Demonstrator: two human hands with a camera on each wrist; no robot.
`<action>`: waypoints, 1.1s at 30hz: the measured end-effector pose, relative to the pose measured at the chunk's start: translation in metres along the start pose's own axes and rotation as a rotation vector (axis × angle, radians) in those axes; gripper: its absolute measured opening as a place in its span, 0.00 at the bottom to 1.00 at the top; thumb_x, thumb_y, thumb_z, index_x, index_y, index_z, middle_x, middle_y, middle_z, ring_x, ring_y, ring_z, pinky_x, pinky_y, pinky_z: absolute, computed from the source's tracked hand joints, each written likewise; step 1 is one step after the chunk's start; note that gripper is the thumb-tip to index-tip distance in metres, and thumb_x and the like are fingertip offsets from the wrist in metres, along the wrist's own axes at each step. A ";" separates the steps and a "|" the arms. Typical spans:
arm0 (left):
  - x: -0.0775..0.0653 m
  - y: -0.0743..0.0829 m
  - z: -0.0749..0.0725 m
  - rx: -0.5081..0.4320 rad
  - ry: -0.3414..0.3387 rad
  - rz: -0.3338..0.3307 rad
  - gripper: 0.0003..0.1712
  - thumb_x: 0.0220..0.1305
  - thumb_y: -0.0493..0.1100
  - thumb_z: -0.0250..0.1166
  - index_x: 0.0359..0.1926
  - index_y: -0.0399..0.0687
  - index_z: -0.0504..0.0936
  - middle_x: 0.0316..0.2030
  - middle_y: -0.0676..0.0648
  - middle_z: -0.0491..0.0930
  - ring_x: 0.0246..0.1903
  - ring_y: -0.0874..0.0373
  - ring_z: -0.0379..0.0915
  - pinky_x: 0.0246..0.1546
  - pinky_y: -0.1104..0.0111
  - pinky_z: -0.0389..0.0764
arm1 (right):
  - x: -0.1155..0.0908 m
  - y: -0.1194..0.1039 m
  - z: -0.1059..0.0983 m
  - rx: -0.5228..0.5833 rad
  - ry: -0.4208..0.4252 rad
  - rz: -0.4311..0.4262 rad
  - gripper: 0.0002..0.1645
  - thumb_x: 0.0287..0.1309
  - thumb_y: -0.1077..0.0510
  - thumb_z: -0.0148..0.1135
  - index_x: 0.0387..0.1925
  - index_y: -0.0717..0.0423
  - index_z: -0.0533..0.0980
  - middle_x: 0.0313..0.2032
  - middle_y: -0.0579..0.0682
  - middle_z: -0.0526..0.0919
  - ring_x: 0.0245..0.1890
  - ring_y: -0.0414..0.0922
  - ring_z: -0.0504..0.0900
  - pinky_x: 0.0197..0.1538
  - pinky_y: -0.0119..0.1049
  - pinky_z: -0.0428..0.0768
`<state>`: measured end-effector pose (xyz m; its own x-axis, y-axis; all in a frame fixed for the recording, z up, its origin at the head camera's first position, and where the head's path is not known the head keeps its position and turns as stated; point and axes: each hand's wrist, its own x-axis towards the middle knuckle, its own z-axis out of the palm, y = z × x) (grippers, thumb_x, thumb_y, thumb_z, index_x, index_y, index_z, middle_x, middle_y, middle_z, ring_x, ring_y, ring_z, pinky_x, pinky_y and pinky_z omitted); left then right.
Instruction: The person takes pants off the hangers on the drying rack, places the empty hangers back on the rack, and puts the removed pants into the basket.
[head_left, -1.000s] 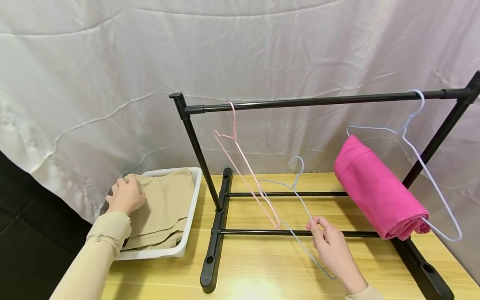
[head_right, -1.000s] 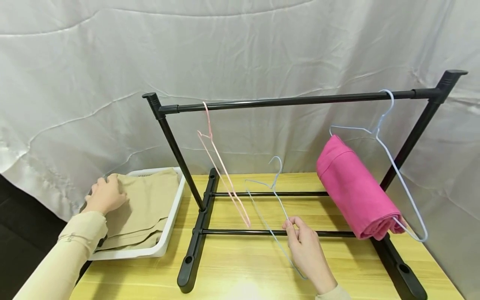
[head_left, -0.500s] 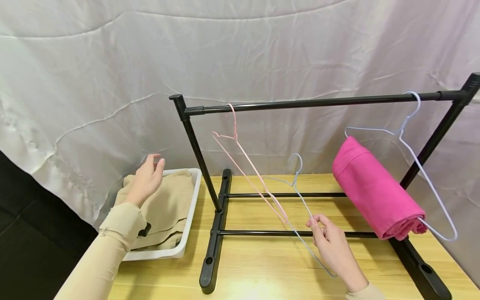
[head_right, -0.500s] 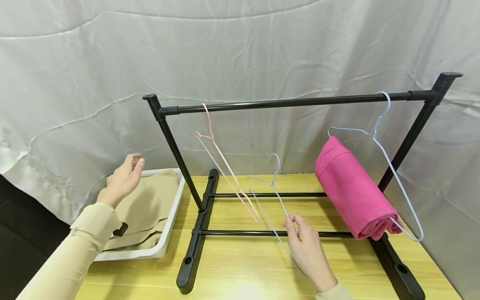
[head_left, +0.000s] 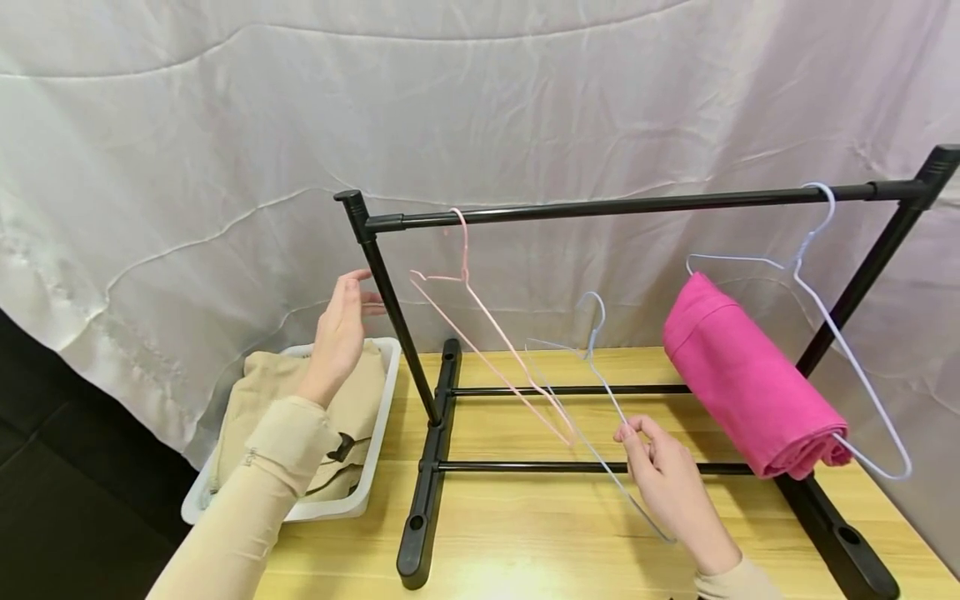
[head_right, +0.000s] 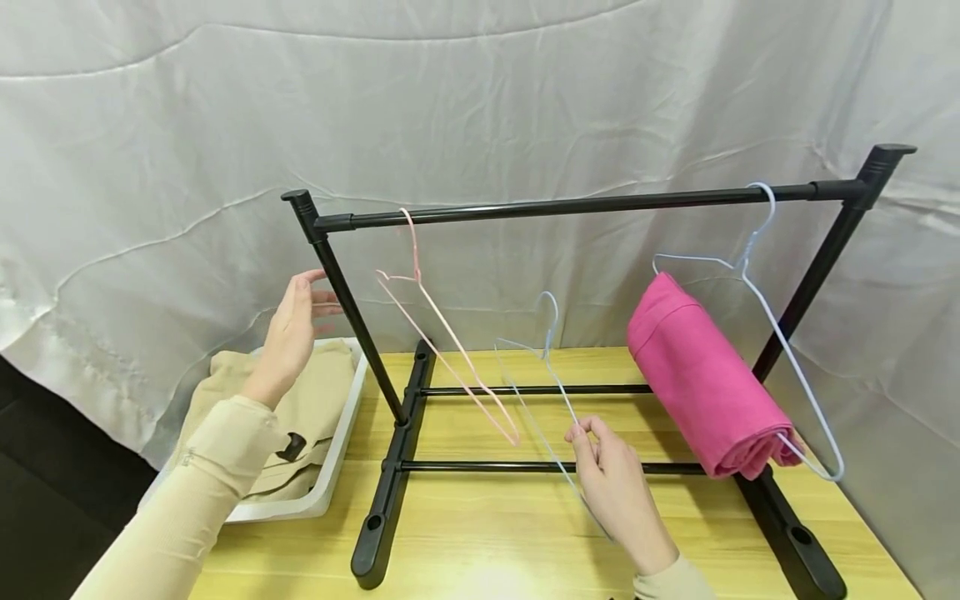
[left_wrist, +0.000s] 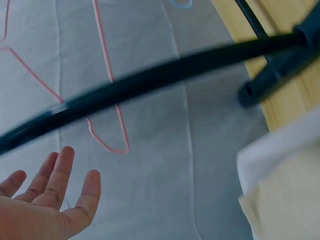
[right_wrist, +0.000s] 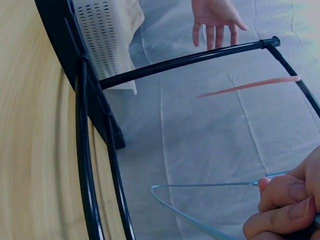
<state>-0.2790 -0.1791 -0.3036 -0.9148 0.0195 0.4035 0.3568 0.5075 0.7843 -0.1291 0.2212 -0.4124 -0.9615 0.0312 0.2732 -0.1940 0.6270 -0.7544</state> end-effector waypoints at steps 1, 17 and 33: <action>0.000 0.003 0.003 -0.026 -0.002 0.003 0.35 0.77 0.68 0.28 0.72 0.58 0.61 0.56 0.40 0.80 0.56 0.45 0.80 0.53 0.51 0.79 | 0.001 -0.001 -0.001 0.002 0.002 -0.004 0.14 0.79 0.50 0.45 0.43 0.51 0.76 0.15 0.41 0.66 0.13 0.34 0.61 0.22 0.34 0.66; 0.015 0.002 0.051 -0.458 0.092 0.037 0.29 0.76 0.64 0.37 0.53 0.46 0.69 0.34 0.41 0.80 0.35 0.49 0.82 0.42 0.64 0.85 | 0.010 -0.014 -0.016 -0.007 0.070 -0.067 0.12 0.77 0.51 0.49 0.42 0.49 0.77 0.13 0.39 0.64 0.12 0.33 0.59 0.21 0.33 0.64; 0.022 -0.009 0.070 -0.518 0.197 0.089 0.25 0.77 0.65 0.35 0.39 0.52 0.66 0.20 0.51 0.62 0.18 0.59 0.59 0.20 0.72 0.64 | 0.018 -0.047 -0.036 -0.034 0.112 -0.147 0.14 0.78 0.50 0.48 0.43 0.51 0.77 0.13 0.39 0.66 0.11 0.33 0.60 0.19 0.33 0.65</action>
<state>-0.3157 -0.1229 -0.3350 -0.8418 -0.1441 0.5202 0.5230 0.0208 0.8521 -0.1300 0.2200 -0.3503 -0.8950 0.0224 0.4454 -0.3226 0.6572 -0.6812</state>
